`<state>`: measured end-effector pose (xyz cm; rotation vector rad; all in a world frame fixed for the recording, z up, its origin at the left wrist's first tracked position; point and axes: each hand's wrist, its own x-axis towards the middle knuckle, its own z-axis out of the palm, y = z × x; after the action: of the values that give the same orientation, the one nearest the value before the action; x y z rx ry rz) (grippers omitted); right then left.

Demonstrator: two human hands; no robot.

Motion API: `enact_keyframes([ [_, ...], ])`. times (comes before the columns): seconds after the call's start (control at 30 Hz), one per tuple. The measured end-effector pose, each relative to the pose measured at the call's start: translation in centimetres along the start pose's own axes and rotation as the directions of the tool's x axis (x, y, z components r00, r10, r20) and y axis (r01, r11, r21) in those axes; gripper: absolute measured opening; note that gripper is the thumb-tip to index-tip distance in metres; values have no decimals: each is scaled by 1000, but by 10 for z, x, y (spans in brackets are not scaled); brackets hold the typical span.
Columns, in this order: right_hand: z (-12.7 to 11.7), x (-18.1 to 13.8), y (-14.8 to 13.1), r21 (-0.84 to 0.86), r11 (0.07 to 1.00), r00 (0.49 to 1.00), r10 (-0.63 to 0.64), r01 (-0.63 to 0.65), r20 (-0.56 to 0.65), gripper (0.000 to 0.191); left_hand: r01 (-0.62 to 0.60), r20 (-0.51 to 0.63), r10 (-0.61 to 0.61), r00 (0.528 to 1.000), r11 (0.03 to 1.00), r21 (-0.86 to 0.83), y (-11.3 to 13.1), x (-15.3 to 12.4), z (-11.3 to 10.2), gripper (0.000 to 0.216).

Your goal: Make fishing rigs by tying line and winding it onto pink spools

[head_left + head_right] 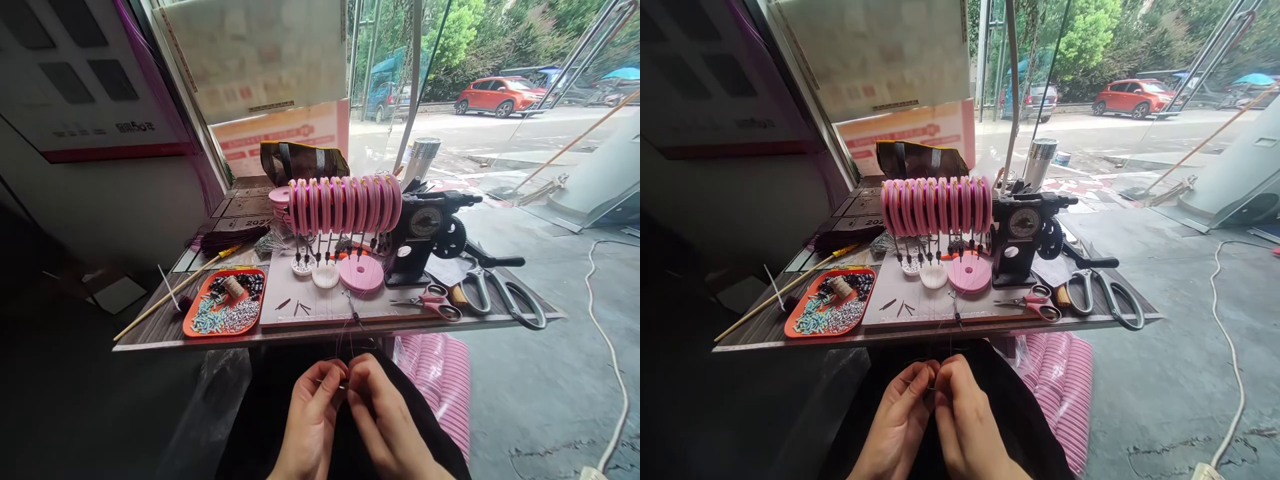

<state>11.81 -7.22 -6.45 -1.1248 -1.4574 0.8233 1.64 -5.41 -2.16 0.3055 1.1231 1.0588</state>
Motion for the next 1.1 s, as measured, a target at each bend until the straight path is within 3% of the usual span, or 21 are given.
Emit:
enact_keyframes([
  [0.17, 12, 6, -6, 8, 983, 982, -183, 183, 50, 14, -98, -94, 92, 991, 993, -63, 2, -2, -4, 28],
  [0.3, 4, 11, -11, -111, 883, 890, -448, 455, 87, 13, -155, -61, 154, 986, 988, -10, 10, -8, -8, 29],
  [0.37, -5, 11, -13, -150, 844, 857, -511, 515, 67, 16, -192, -8, 192, 981, 981, 40, 12, -11, -9, 25],
  [0.43, -17, 11, -13, -183, 860, 874, -485, 477, -3, 18, -224, 18, 223, 975, 973, 52, 15, -14, -9, 23],
  [0.57, -37, 18, -13, -317, 907, 933, -333, 277, -139, 18, -221, 85, 220, 972, 975, 3, 23, -20, -12, 23],
  [0.7, -41, 37, -17, -429, 841, 938, -344, 330, 46, 16, -130, 255, 136, 957, 991, -40, 32, -25, -19, 27],
  [0.87, -33, 51, -27, -263, 907, 921, -247, 329, 302, 13, -141, 376, 135, 917, 990, -11, 35, -25, -24, 29],
  [0.93, -33, 51, -29, -254, 918, 930, -227, 304, 289, 17, -165, 392, 154, 907, 986, -6, 34, -24, -25, 28],
  [1.1, -39, 49, -25, -323, 901, 948, -227, 291, 222, 5, -169, 449, 157, 880, 986, -15, 32, -18, -28, 24],
])
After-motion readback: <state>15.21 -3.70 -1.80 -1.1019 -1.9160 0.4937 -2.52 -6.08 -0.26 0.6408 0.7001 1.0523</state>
